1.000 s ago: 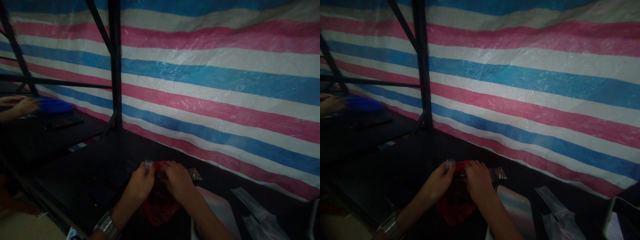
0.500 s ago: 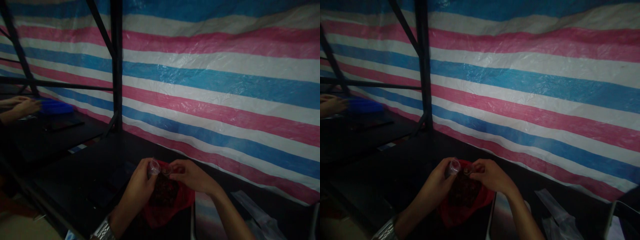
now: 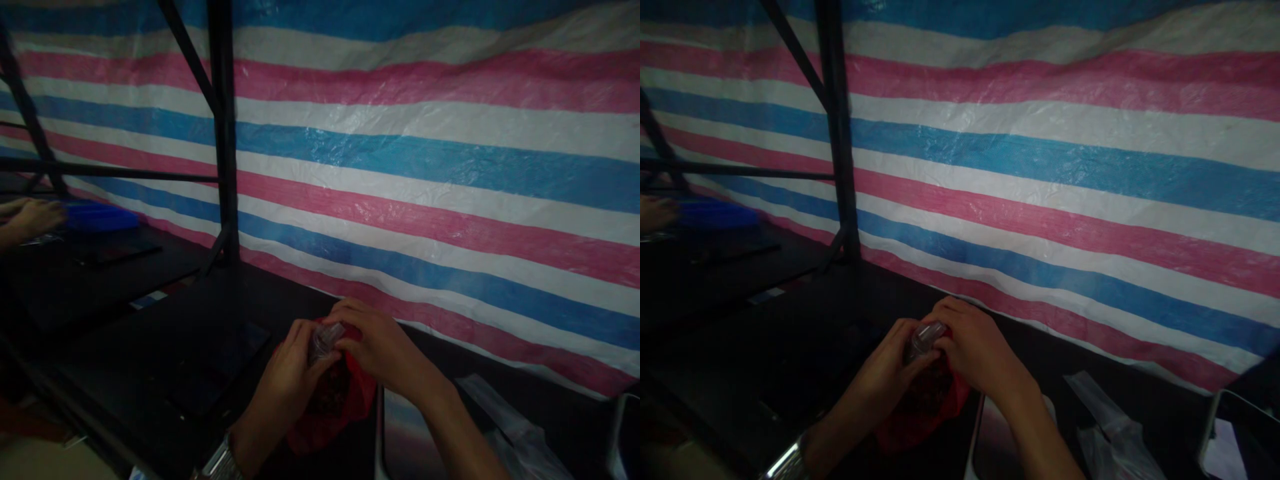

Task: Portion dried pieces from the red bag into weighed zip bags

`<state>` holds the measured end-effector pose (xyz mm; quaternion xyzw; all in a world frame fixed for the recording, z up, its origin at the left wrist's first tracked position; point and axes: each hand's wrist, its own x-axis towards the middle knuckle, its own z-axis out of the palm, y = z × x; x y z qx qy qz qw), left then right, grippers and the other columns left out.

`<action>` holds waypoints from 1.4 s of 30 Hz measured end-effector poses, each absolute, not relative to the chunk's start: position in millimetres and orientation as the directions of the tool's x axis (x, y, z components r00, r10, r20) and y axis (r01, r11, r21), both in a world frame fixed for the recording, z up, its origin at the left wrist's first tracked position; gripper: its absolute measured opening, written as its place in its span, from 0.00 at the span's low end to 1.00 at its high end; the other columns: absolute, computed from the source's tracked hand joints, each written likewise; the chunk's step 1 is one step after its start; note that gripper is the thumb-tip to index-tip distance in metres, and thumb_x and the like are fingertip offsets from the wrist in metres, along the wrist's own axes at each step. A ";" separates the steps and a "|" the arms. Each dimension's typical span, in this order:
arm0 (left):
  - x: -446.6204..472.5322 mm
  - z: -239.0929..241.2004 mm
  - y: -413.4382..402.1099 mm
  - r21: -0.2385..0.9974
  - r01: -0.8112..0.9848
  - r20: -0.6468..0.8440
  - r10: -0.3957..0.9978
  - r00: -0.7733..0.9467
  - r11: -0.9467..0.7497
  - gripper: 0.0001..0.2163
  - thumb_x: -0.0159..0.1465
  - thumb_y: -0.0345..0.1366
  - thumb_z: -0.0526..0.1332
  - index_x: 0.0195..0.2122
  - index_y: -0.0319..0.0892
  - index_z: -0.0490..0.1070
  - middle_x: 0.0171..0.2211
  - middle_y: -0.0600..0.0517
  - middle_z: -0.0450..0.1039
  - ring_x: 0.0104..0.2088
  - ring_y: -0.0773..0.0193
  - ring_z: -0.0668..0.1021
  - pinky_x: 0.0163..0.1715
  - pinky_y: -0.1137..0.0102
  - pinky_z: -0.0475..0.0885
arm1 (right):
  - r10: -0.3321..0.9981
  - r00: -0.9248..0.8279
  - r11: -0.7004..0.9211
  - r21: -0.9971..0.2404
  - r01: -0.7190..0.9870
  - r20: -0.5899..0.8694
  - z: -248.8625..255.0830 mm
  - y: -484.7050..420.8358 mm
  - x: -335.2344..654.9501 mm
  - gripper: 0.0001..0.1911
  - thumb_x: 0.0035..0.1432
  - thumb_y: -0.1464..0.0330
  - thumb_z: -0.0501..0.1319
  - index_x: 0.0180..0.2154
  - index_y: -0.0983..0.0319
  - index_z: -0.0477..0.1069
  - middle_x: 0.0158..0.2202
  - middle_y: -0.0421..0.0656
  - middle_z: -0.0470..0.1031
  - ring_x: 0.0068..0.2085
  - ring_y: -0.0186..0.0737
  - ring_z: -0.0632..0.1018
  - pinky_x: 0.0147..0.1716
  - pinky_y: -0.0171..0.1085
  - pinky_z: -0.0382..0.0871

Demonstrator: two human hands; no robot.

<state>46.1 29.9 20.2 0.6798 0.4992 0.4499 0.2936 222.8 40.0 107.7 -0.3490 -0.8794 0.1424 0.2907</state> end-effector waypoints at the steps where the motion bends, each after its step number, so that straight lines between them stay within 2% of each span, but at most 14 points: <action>1: 45.3 19.9 30.1 0.852 0.406 0.322 0.942 0.093 -0.331 0.13 0.66 0.45 0.64 0.49 0.46 0.72 0.47 0.48 0.73 0.46 0.50 0.80 0.48 0.56 0.70 | 0.697 -0.583 0.716 -0.456 0.529 0.418 108.2 40.5 222.6 0.21 0.61 0.84 0.62 0.47 0.55 0.79 0.49 0.39 0.80 0.51 0.39 0.79 0.56 0.39 0.70; 6: 33.8 19.9 34.1 0.873 0.369 0.333 0.943 0.023 -0.318 0.12 0.66 0.48 0.63 0.44 0.47 0.73 0.44 0.48 0.75 0.45 0.51 0.79 0.48 0.57 0.71 | 0.777 -0.443 0.625 -0.457 0.633 0.448 107.2 42.4 223.1 0.17 0.61 0.80 0.65 0.48 0.57 0.77 0.49 0.41 0.81 0.50 0.41 0.80 0.53 0.41 0.70; 9: 23.9 20.2 37.7 0.903 0.331 0.307 0.951 -0.046 -0.275 0.15 0.66 0.52 0.61 0.42 0.46 0.72 0.40 0.48 0.76 0.42 0.51 0.80 0.45 0.58 0.72 | 0.835 -0.473 0.549 -0.354 0.757 0.283 99.3 39.5 219.1 0.15 0.61 0.77 0.66 0.48 0.58 0.77 0.50 0.44 0.82 0.51 0.45 0.80 0.51 0.42 0.69; 12: 17.7 20.1 39.7 0.930 0.288 0.265 0.960 -0.090 -0.229 0.17 0.65 0.55 0.60 0.41 0.46 0.70 0.35 0.50 0.77 0.36 0.53 0.81 0.39 0.60 0.74 | 0.836 -0.541 0.545 -0.265 0.795 0.095 86.6 34.8 209.1 0.15 0.59 0.79 0.64 0.46 0.60 0.79 0.50 0.47 0.83 0.53 0.49 0.80 0.54 0.45 0.66; 16: 16.6 19.8 39.3 0.942 0.265 0.238 0.967 -0.096 -0.206 0.18 0.64 0.56 0.60 0.40 0.46 0.70 0.33 0.50 0.79 0.34 0.54 0.82 0.36 0.62 0.75 | 0.826 -0.562 0.549 -0.282 0.787 0.039 71.1 34.3 195.7 0.17 0.58 0.80 0.62 0.46 0.60 0.80 0.51 0.47 0.84 0.56 0.48 0.80 0.56 0.45 0.63; 21: 17.2 17.2 40.3 0.950 0.243 0.227 0.968 -0.110 -0.196 0.18 0.64 0.56 0.60 0.42 0.45 0.69 0.35 0.50 0.79 0.36 0.54 0.83 0.39 0.62 0.77 | 0.842 -0.537 0.520 -0.340 0.784 0.052 60.0 38.6 186.2 0.13 0.58 0.73 0.67 0.45 0.57 0.80 0.49 0.44 0.86 0.53 0.48 0.82 0.53 0.43 0.65; 27: 17.2 19.4 42.4 0.953 0.236 0.230 0.963 -0.141 -0.193 0.19 0.64 0.56 0.59 0.43 0.44 0.69 0.35 0.50 0.78 0.37 0.54 0.83 0.41 0.60 0.77 | 0.877 -0.472 0.463 -0.426 0.777 0.092 51.0 38.0 179.4 0.12 0.58 0.68 0.71 0.46 0.60 0.81 0.49 0.50 0.85 0.53 0.55 0.82 0.53 0.46 0.66; 29: 16.8 21.7 41.8 0.952 0.231 0.239 0.960 -0.146 -0.202 0.20 0.64 0.56 0.59 0.44 0.44 0.69 0.36 0.50 0.78 0.38 0.54 0.83 0.41 0.61 0.76 | 0.879 -0.469 0.450 -0.486 0.749 0.090 50.4 39.9 182.7 0.11 0.58 0.68 0.71 0.44 0.59 0.81 0.47 0.47 0.86 0.51 0.52 0.83 0.51 0.44 0.68; 32: 15.1 25.0 40.5 0.950 0.225 0.253 0.956 -0.145 -0.217 0.20 0.65 0.57 0.60 0.44 0.44 0.69 0.35 0.51 0.77 0.36 0.54 0.82 0.39 0.61 0.75 | 0.874 -0.479 0.432 -0.587 0.685 0.084 55.8 45.5 193.9 0.12 0.58 0.73 0.70 0.44 0.58 0.81 0.43 0.41 0.86 0.45 0.43 0.84 0.45 0.38 0.70; 35: 13.5 27.3 38.5 0.945 0.230 0.265 0.956 -0.128 -0.231 0.18 0.65 0.54 0.60 0.43 0.45 0.69 0.35 0.51 0.77 0.36 0.55 0.81 0.37 0.63 0.74 | 0.879 -0.467 0.407 -0.657 0.635 0.094 69.7 51.3 208.4 0.12 0.58 0.76 0.68 0.44 0.59 0.80 0.40 0.39 0.86 0.38 0.38 0.82 0.38 0.34 0.69; 39: 15.9 26.2 34.3 0.929 0.252 0.285 0.958 -0.015 -0.272 0.10 0.66 0.45 0.63 0.41 0.46 0.71 0.37 0.52 0.79 0.38 0.56 0.81 0.40 0.64 0.74 | 0.891 -0.421 0.409 -0.703 0.582 0.170 90.0 52.9 222.4 0.12 0.61 0.73 0.67 0.47 0.57 0.80 0.41 0.38 0.84 0.36 0.37 0.77 0.36 0.35 0.67; 42: 21.0 21.6 32.8 0.916 0.266 0.285 0.954 0.091 -0.299 0.07 0.67 0.41 0.63 0.44 0.47 0.73 0.39 0.53 0.80 0.39 0.57 0.81 0.41 0.65 0.73 | 0.883 -0.377 0.460 -0.670 0.583 0.279 96.1 49.0 222.5 0.15 0.61 0.71 0.68 0.50 0.54 0.80 0.42 0.39 0.83 0.37 0.39 0.78 0.39 0.38 0.69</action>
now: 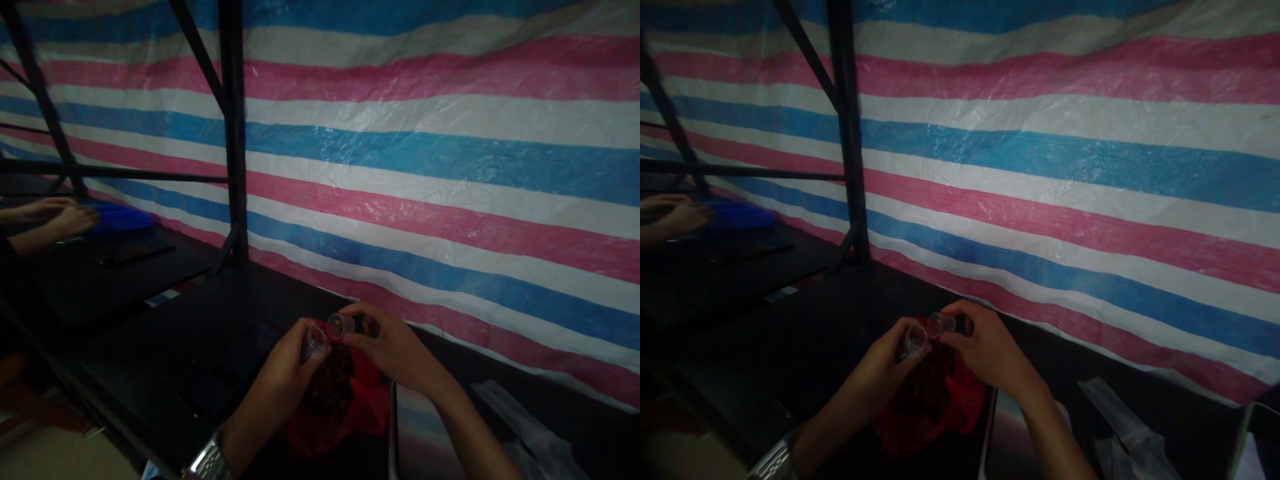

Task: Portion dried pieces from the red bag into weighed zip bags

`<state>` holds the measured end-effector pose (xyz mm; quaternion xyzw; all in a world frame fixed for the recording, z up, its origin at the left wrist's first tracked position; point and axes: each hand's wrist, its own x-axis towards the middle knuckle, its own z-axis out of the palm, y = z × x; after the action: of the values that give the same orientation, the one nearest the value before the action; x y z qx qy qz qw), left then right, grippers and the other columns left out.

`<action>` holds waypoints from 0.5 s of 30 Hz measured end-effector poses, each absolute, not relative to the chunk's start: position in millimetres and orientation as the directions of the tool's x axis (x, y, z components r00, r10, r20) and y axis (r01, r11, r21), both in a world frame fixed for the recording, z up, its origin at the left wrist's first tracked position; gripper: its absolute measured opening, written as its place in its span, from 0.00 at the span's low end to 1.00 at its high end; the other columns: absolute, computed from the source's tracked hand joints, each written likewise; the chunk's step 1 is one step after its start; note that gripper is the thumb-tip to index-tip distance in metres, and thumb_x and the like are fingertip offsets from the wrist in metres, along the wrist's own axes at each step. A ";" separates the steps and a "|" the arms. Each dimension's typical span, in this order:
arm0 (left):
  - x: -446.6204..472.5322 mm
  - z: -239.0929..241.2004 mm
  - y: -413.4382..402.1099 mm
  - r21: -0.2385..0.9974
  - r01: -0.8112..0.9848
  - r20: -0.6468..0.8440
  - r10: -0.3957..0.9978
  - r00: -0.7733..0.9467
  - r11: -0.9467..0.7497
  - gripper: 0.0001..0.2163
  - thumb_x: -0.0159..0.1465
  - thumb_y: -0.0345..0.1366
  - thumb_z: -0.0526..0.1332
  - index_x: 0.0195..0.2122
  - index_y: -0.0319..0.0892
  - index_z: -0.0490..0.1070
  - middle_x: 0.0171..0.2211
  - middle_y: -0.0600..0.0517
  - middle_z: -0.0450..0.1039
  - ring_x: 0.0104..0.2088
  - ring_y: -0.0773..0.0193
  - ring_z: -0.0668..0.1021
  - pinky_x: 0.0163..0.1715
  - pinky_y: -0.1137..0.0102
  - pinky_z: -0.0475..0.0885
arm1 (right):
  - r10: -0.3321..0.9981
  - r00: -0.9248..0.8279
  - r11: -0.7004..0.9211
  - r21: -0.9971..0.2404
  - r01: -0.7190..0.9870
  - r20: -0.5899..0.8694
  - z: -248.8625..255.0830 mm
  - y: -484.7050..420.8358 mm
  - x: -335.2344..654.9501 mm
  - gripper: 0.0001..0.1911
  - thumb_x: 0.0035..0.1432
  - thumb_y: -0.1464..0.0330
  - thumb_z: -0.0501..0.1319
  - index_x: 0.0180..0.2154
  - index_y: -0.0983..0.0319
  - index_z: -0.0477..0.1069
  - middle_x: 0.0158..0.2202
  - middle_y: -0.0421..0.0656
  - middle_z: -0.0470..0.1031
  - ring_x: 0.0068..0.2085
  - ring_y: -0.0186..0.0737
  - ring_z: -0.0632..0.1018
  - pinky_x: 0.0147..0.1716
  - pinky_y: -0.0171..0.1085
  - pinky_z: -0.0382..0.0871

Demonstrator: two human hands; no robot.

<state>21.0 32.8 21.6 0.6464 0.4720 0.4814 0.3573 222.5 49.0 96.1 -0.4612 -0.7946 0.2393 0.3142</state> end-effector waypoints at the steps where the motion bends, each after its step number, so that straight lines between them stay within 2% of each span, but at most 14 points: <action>1: 22.8 19.7 33.2 0.912 0.273 0.286 0.952 0.109 -0.306 0.07 0.67 0.41 0.63 0.44 0.48 0.73 0.40 0.53 0.81 0.40 0.57 0.81 0.41 0.65 0.73 | 0.862 -0.390 0.504 -0.634 0.586 0.325 96.4 47.4 220.7 0.16 0.61 0.73 0.68 0.51 0.54 0.80 0.44 0.40 0.83 0.41 0.40 0.79 0.43 0.39 0.71; 4: 27.7 14.3 36.3 0.898 0.300 0.303 0.947 0.110 -0.322 0.07 0.67 0.40 0.63 0.45 0.48 0.72 0.41 0.53 0.80 0.41 0.56 0.80 0.42 0.64 0.72 | 0.752 -0.498 0.659 -0.469 0.589 0.432 95.9 43.0 214.1 0.19 0.64 0.78 0.64 0.52 0.54 0.80 0.54 0.43 0.82 0.56 0.44 0.79 0.59 0.45 0.68; 8: 31.8 11.5 38.7 0.889 0.317 0.323 0.943 0.078 -0.331 0.06 0.67 0.40 0.62 0.44 0.49 0.70 0.40 0.54 0.78 0.41 0.56 0.80 0.42 0.64 0.71 | 0.682 -0.549 0.720 -0.308 0.622 0.484 97.8 39.7 211.0 0.20 0.69 0.76 0.61 0.56 0.53 0.78 0.60 0.42 0.80 0.60 0.43 0.78 0.64 0.47 0.65; 11: 32.7 14.2 36.7 0.897 0.303 0.317 0.946 0.068 -0.322 0.08 0.66 0.41 0.63 0.44 0.49 0.71 0.39 0.54 0.79 0.41 0.56 0.80 0.42 0.65 0.72 | 0.678 -0.540 0.722 -0.311 0.619 0.499 101.3 39.1 211.9 0.18 0.70 0.74 0.61 0.56 0.52 0.78 0.59 0.41 0.80 0.60 0.42 0.78 0.63 0.45 0.67; 15: 29.0 24.2 33.3 0.914 0.273 0.302 0.953 0.031 -0.298 0.10 0.66 0.45 0.62 0.44 0.47 0.71 0.37 0.53 0.79 0.37 0.57 0.81 0.40 0.65 0.74 | 0.740 -0.440 0.648 -0.367 0.667 0.508 104.8 40.2 212.4 0.17 0.68 0.74 0.64 0.55 0.53 0.78 0.58 0.41 0.81 0.59 0.44 0.79 0.63 0.46 0.67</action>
<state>29.0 33.3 24.2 0.6322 0.4849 0.4994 0.3401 212.4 40.2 104.8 -0.4156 -0.8466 0.0561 0.3277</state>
